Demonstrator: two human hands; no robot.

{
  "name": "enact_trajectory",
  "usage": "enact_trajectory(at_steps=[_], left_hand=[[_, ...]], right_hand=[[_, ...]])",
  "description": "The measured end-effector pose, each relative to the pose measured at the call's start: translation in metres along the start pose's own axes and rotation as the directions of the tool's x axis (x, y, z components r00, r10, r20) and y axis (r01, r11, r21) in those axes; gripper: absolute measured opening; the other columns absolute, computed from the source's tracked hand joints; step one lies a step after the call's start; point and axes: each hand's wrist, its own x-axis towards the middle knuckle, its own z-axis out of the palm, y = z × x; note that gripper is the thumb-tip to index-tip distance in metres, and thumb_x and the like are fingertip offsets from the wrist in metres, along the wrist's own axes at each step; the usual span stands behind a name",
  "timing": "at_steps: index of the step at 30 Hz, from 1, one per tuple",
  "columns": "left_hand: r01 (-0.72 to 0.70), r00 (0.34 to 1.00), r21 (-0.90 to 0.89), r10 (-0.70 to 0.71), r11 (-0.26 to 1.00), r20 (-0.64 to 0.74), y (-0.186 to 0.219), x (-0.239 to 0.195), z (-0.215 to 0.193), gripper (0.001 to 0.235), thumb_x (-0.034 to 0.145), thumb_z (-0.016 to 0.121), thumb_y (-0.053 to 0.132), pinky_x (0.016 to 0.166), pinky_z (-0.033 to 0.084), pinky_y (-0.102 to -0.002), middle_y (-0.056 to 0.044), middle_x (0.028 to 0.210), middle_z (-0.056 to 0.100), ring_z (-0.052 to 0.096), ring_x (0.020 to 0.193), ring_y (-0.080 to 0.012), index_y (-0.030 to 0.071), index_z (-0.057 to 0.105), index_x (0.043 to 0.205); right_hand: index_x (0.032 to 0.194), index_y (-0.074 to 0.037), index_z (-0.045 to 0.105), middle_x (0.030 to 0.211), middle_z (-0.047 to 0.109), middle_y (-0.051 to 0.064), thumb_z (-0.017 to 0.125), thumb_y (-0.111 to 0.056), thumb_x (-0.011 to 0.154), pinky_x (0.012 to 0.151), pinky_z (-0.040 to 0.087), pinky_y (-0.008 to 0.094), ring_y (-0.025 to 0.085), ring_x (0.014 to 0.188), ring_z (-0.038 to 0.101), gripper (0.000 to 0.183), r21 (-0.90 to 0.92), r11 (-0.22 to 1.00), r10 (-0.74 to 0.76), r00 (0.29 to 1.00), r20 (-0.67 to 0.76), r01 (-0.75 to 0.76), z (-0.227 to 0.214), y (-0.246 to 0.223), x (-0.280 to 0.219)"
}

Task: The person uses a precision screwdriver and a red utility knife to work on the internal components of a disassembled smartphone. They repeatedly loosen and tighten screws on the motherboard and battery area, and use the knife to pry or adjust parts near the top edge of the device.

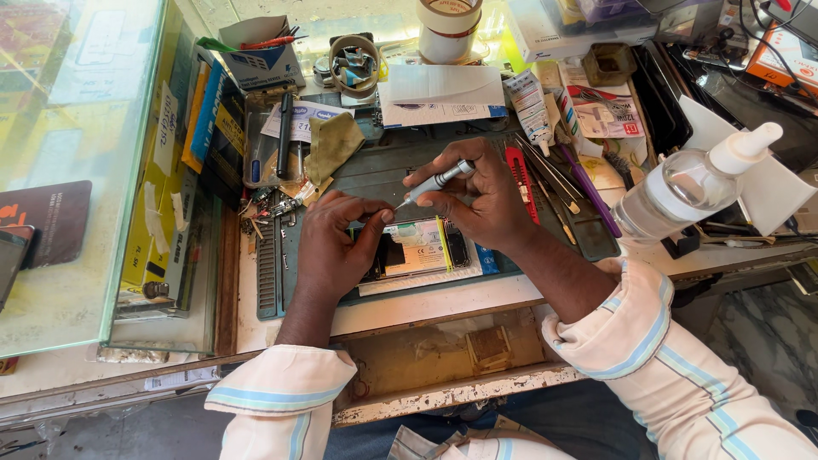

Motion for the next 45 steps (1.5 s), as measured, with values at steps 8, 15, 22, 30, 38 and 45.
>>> enact_trajectory(at_steps=[8, 15, 22, 30, 38, 45], left_hand=[[-0.030, 0.999, -0.080, 0.033, 0.996, 0.041, 0.001, 0.001, -0.001, 0.010, 0.097, 0.070, 0.017, 0.092, 0.045, -0.039, 0.000, 0.081, 0.076, 0.066, 0.085, -0.0184, 0.011, 0.078, 0.093], [-0.018, 0.998, -0.100, 0.023, 0.995, 0.057, 0.002, 0.002, -0.001, 0.011, 0.099, 0.068, 0.016, 0.095, 0.043, -0.040, 0.000, 0.084, 0.078, 0.066, 0.088, -0.0188, 0.010, 0.076, 0.093], [-0.048, 0.998, -0.085, 0.052, 0.995, 0.044, 0.002, 0.000, -0.001, 0.010, 0.098, 0.069, 0.013, 0.091, 0.043, -0.039, -0.001, 0.083, 0.077, 0.066, 0.088, -0.0197, 0.009, 0.076, 0.092], [-0.026, 0.998, -0.092, 0.031, 0.995, 0.054, 0.002, 0.000, -0.001, 0.009, 0.097, 0.071, 0.016, 0.088, 0.043, -0.039, -0.002, 0.082, 0.075, 0.064, 0.086, -0.0201, 0.010, 0.077, 0.093], [-0.207, 0.973, 0.030, 0.202, 0.978, 0.112, 0.013, -0.003, -0.012, 0.055, 0.079, 0.081, 0.050, 0.097, 0.035, -0.043, -0.005, 0.109, 0.075, 0.061, 0.110, -0.0241, 0.012, 0.077, 0.119], [-0.195, 0.950, 0.090, 0.165, 0.977, 0.263, 0.017, 0.000, -0.013, 0.081, 0.054, 0.089, 0.060, 0.095, 0.032, -0.043, -0.005, 0.115, 0.073, 0.061, 0.111, -0.0241, 0.013, 0.076, 0.119]], right_hand=[[0.127, -0.011, 0.040, 0.119, 0.061, 0.010, 0.069, 0.004, 0.103, 0.097, 0.066, 0.032, 0.026, 0.128, 0.069, 0.040, 0.004, 1.000, 0.008, 1.000, 0.021, -0.008, -0.001, -0.002, 0.001], [0.127, -0.011, 0.039, 0.121, 0.066, 0.013, 0.069, 0.003, 0.103, 0.097, 0.065, 0.032, 0.025, 0.127, 0.069, 0.040, 0.012, 1.000, 0.009, 0.999, 0.034, -0.010, -0.001, -0.002, 0.001], [0.132, -0.013, 0.039, 0.127, 0.068, 0.017, 0.066, 0.003, 0.105, 0.094, 0.065, 0.032, 0.025, 0.126, 0.070, 0.041, 0.038, 0.999, 0.003, 0.996, 0.084, -0.006, -0.002, -0.002, 0.003], [0.143, -0.014, 0.036, 0.136, 0.067, 0.018, 0.062, 0.003, 0.108, 0.099, 0.066, 0.036, 0.025, 0.126, 0.071, 0.047, 0.086, 0.996, -0.014, 0.991, 0.134, 0.003, -0.003, -0.003, 0.004], [0.150, -0.013, 0.032, 0.113, 0.071, 0.011, 0.066, -0.007, 0.109, 0.091, 0.064, 0.032, 0.018, 0.105, 0.074, 0.054, -0.103, 0.993, -0.046, 0.998, 0.045, 0.050, -0.027, -0.017, -0.005], [0.153, -0.010, 0.036, 0.107, 0.066, 0.015, 0.069, -0.006, 0.104, 0.082, 0.060, 0.029, 0.021, 0.104, 0.072, 0.060, -0.260, 0.965, 0.017, 1.000, -0.019, -0.021, -0.039, -0.024, -0.050]])
